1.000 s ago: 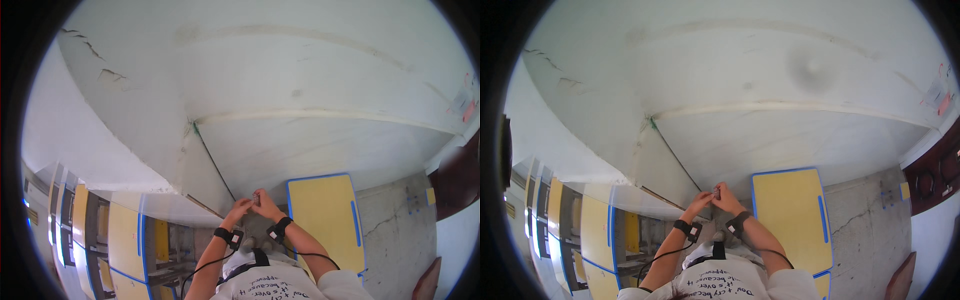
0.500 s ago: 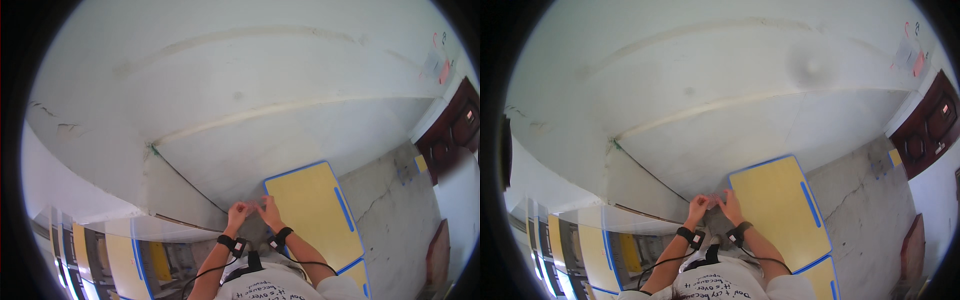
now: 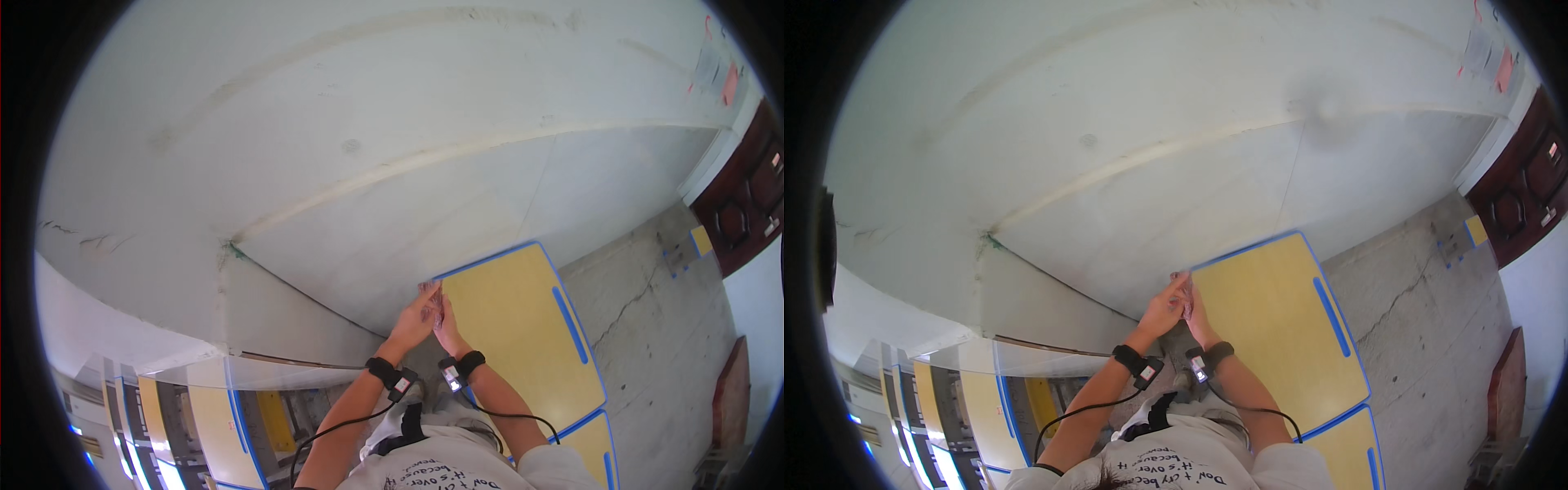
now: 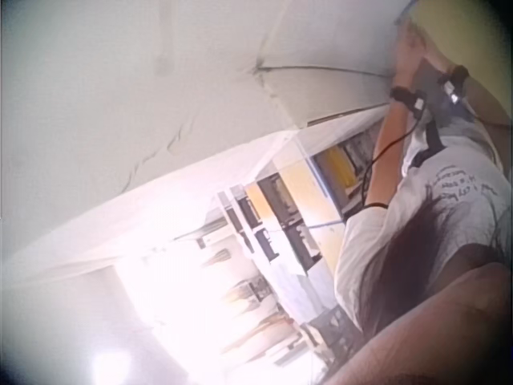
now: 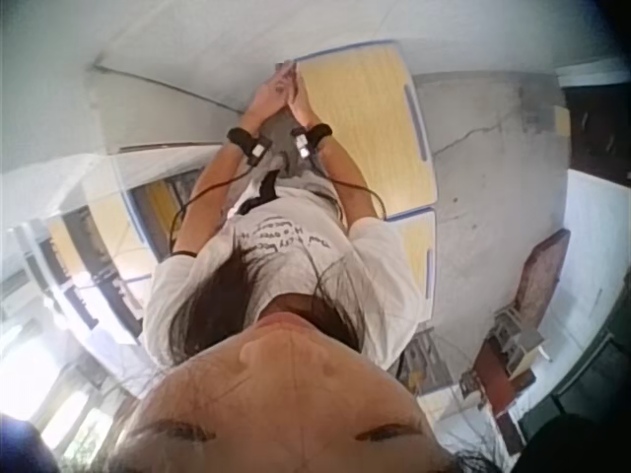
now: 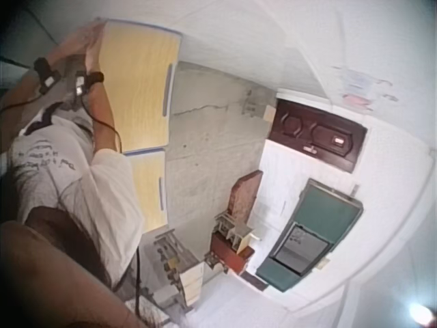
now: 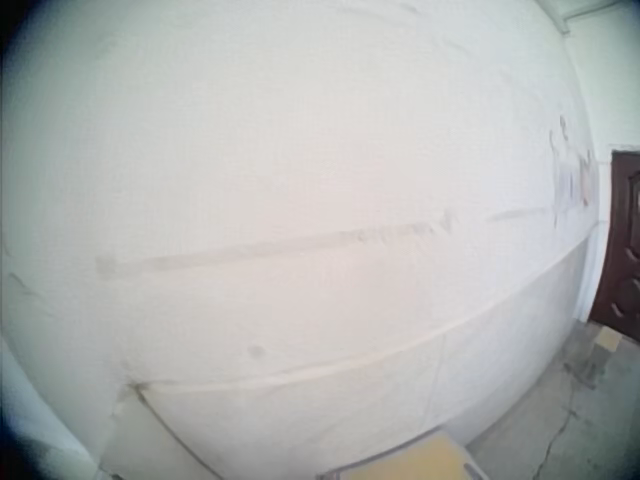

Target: Sanding or cleaning a wall in a classroom using a sponge or sanding block.

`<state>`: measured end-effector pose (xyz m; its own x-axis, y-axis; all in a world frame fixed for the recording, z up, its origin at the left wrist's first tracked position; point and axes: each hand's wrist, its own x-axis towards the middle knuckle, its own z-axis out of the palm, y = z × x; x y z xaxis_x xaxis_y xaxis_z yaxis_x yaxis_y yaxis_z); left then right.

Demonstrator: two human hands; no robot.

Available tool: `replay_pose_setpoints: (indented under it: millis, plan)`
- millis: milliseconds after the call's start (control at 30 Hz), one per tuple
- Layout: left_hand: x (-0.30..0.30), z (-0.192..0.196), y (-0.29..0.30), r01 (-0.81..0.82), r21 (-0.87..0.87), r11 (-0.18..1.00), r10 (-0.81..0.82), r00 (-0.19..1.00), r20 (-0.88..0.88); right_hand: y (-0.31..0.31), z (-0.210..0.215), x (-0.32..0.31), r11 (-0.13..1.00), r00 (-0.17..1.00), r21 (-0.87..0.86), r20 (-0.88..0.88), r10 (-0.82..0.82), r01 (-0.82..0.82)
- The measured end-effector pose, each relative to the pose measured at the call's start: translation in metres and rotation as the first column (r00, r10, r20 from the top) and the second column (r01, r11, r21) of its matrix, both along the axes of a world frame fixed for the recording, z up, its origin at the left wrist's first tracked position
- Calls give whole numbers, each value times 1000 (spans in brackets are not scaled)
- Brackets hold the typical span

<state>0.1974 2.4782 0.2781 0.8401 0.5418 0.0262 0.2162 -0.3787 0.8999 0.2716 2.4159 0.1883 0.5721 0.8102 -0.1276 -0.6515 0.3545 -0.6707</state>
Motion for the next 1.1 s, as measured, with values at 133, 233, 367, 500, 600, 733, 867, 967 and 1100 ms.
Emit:
replay_pose_setpoints:
  millis: [133,233,367,500,600,733,867,967,1100]
  plan:
    - [-15,25,14,25,478,878,-102,986,135,3,22,20,994,979,106,-203,28,-7]
    - [-38,42,29,-75,614,785,0,993,120,-2,29,67,920,916,-34,-83,-392,391]
    - [-118,13,57,-213,442,871,256,966,-39,2,51,121,703,753,-286,362,-549,651]
    - [-203,-22,26,41,471,881,151,920,-362,25,60,139,539,332,-116,886,-323,834]
    - [-275,-43,1,38,400,916,191,835,-517,38,100,107,540,387,-345,921,39,768]
    - [-350,-72,-36,-252,323,912,405,678,-614,40,123,107,571,256,-240,965,53,785]
    - [-426,-110,-83,-387,233,892,426,549,-719,42,110,124,434,357,-355,931,79,828]
    - [-460,-125,-120,-471,178,864,419,478,-772,39,119,119,618,141,-278,955,262,735]
    - [-475,-134,-138,-729,18,684,449,401,-798,39,113,131,497,221,-295,954,203,816]
